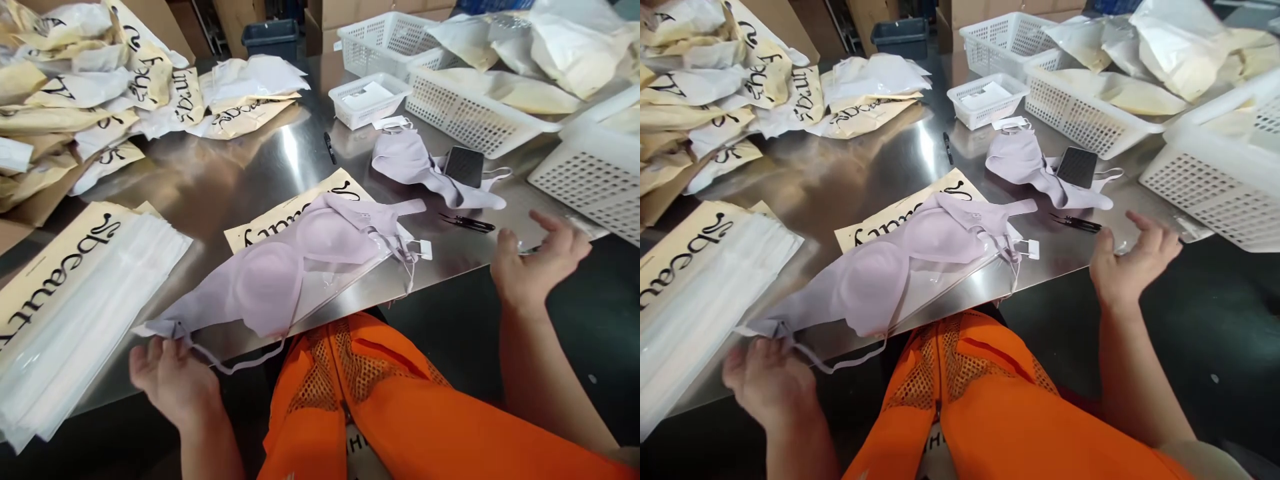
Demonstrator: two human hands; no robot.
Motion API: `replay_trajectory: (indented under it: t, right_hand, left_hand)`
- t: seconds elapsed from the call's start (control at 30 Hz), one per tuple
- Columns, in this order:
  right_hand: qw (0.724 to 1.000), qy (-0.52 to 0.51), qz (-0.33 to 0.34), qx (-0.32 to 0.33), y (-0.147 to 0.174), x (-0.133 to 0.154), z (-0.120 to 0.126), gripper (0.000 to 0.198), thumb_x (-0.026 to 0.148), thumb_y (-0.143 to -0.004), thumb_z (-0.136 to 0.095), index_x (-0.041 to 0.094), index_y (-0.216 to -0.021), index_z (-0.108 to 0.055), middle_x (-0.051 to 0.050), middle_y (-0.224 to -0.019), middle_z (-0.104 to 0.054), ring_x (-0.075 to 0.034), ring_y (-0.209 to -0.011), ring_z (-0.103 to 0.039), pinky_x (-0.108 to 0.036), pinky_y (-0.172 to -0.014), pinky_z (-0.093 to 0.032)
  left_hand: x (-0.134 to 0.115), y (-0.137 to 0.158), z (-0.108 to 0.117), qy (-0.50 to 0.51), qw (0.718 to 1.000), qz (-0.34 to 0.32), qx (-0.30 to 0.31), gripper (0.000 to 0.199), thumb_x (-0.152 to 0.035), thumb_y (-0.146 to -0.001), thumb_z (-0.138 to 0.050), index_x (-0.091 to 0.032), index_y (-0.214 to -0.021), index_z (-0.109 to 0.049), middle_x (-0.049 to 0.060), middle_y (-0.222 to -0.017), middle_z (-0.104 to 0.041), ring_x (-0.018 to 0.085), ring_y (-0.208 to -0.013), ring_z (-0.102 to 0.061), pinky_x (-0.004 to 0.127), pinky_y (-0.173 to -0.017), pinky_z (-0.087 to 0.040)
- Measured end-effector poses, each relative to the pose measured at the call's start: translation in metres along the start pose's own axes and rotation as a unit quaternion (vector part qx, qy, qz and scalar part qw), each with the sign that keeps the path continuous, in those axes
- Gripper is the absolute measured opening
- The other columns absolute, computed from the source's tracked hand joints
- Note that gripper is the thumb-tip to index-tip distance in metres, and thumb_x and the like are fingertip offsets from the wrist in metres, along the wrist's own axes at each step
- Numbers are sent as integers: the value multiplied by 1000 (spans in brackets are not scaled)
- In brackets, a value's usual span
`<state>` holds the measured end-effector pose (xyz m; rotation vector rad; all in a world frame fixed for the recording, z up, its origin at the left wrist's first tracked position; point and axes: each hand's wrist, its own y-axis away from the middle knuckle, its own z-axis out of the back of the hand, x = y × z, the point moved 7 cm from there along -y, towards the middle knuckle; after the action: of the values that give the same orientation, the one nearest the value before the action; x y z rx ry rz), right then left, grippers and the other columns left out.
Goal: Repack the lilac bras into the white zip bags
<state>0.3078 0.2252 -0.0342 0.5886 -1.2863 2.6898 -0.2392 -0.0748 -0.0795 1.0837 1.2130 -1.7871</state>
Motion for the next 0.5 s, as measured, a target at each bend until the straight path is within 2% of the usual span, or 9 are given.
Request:
replay_trajectory:
  t: [0.07, 0.1, 0.13, 0.2, 0.27, 0.37, 0.43, 0.5]
  right_hand:
    - [997, 72, 19, 23, 9, -23, 4, 36, 39, -72, -62, 16, -99, -70, -17, -106, -66, -37, -115, -51, -56, -93, -31]
    - [994, 91, 23, 61, 13, -33, 1, 31, 40, -75, -60, 18, -93, -71, -15, -103, -68, -36, -116, -51, -56, -95, -28]
    - [990, 97, 24, 100, 18, -40, -3, 27, 41, -78, -58, 20, -88, -71, -13, -100, -70, -34, -115, -53, -55, -95, -26]
    - [987, 92, 18, 133, 24, -48, -7, 29, 44, -79, -56, 20, -85, -70, -13, -95, -71, -32, -111, -56, -53, -95, -26]
    - [991, 97, 4, 95, 24, -51, -2, 39, 50, -76, -56, 19, -93, -72, -16, -98, -71, -33, -109, -57, -52, -92, -27]
    - [991, 124, 2, 52, 18, -54, 3, 48, 58, -75, -52, 19, -93, -74, -18, -98, -71, -36, -111, -56, -53, -89, -23]
    - [987, 139, 0, 76, 12, -61, 0, 40, 54, -77, -52, 21, -79, -74, -15, -85, -72, -34, -105, -58, -54, -89, -21]
    - [980, 172, -38, 92, 5, -74, -4, 25, 40, -73, -58, 20, -69, -73, -13, -68, -68, -32, -95, -61, -53, -87, -22]
  left_hand:
    - [-20, 15, 6, -49, 995, -45, -73, 62, -31, -83, -62, -29, -138, -34, 10, -142, -37, 31, -129, -43, 60, -106, -37]
    - [-36, 24, 3, -90, 988, -89, -83, 70, -30, -80, -65, -27, -143, -34, 13, -145, -37, 33, -131, -41, 61, -108, -33]
    - [-53, 33, -7, -133, 978, -150, -61, 74, -29, -79, -68, -23, -145, -36, 15, -144, -39, 36, -132, -40, 62, -110, -31]
    - [-85, 57, -37, -189, 940, -282, 44, 74, -29, -79, -68, -18, -146, -39, 19, -139, -48, 39, -133, -41, 62, -109, -32]
    - [-105, 83, -64, -205, 893, -376, 138, 70, -27, -80, -66, -16, -144, -42, 21, -131, -55, 39, -133, -43, 60, -109, -33]
    - [-108, 107, -89, -236, 863, -403, 194, 62, -24, -79, -67, -13, -138, -48, 21, -126, -60, 39, -130, -47, 58, -109, -34]
    - [-101, 114, -98, -258, 859, -387, 213, 57, -23, -80, -67, -12, -134, -51, 21, -125, -62, 37, -127, -50, 57, -110, -33]
    - [-95, 119, -102, -265, 857, -384, 222, 52, -21, -80, -66, -11, -130, -54, 19, -123, -63, 36, -124, -52, 55, -110, -33]
